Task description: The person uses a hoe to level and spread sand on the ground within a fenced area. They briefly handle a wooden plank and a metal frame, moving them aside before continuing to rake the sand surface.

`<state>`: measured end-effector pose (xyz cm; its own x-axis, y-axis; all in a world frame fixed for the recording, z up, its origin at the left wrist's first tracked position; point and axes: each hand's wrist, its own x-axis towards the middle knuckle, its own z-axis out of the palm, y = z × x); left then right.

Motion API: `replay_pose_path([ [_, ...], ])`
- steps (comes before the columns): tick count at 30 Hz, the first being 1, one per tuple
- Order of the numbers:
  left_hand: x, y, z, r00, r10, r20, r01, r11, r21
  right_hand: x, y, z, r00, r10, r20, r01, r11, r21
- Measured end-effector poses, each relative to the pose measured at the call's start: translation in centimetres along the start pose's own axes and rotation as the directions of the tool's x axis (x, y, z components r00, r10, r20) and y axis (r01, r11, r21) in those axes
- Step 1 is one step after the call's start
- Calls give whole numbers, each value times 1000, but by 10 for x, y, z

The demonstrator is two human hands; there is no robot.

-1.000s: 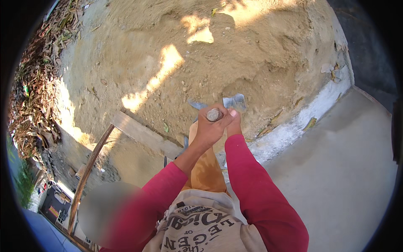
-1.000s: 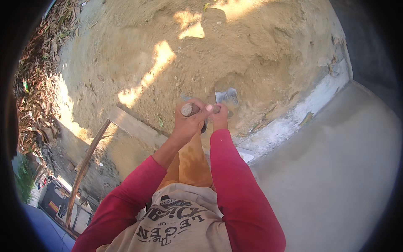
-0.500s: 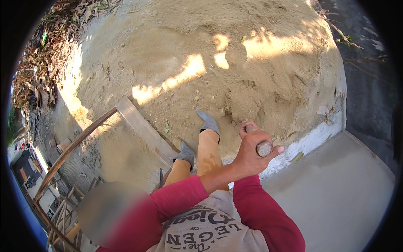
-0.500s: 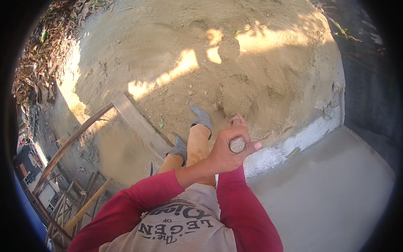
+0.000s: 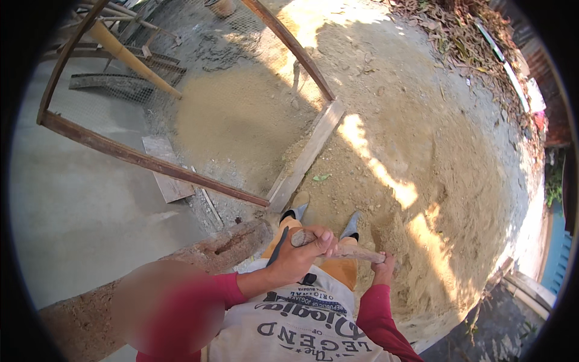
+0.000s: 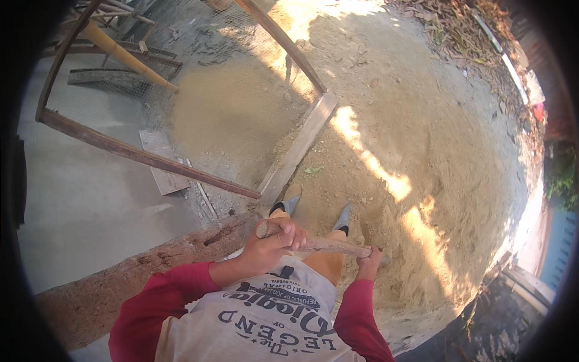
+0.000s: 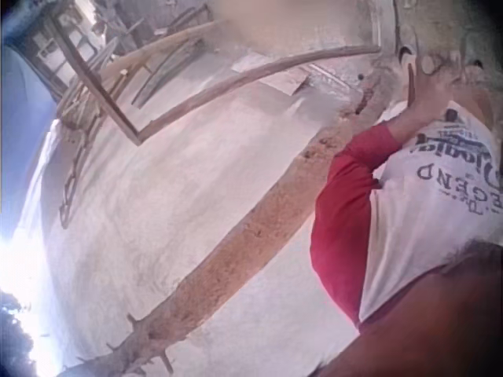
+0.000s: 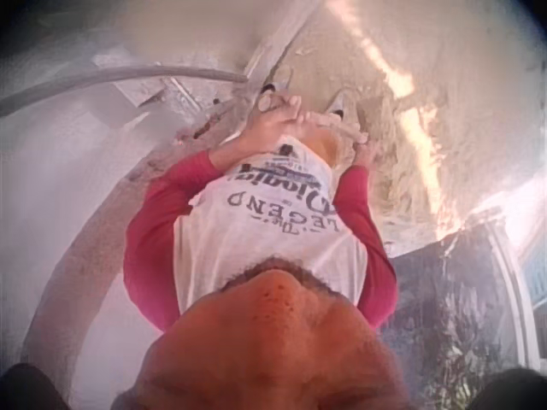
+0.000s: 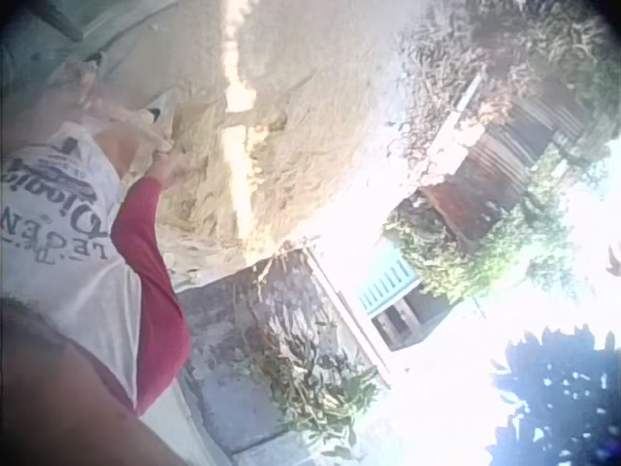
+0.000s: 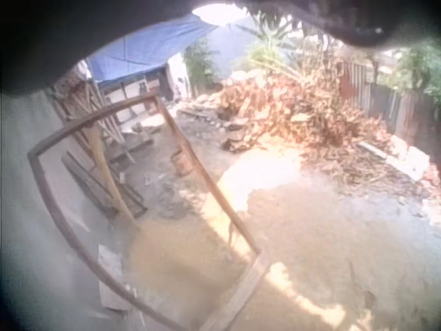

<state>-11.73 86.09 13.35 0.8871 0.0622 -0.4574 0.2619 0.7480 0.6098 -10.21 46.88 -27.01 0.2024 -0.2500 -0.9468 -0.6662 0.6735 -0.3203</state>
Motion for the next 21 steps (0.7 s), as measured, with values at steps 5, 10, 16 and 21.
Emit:
replay_pose_path([
  [5, -125, 124, -97, 788, 611, -69, -601, 789, 124, -160, 99, 262, 928, 247, 279, -168, 946, -279],
  [10, -261, 179, -134, 284, 958, -50, -930, 288, 227, -412, 201, 460, 646, 215, 732, 99, 928, -360],
  [16, -303, 143, -189, 107, 987, -123, -980, 125, 153, -581, 176, 528, 142, 231, 962, 21, 971, -236],
  [21, -220, 108, -227, 407, 884, -229, -913, 404, -65, -567, 86, 511, 128, 14, 992, 160, 987, -35],
])
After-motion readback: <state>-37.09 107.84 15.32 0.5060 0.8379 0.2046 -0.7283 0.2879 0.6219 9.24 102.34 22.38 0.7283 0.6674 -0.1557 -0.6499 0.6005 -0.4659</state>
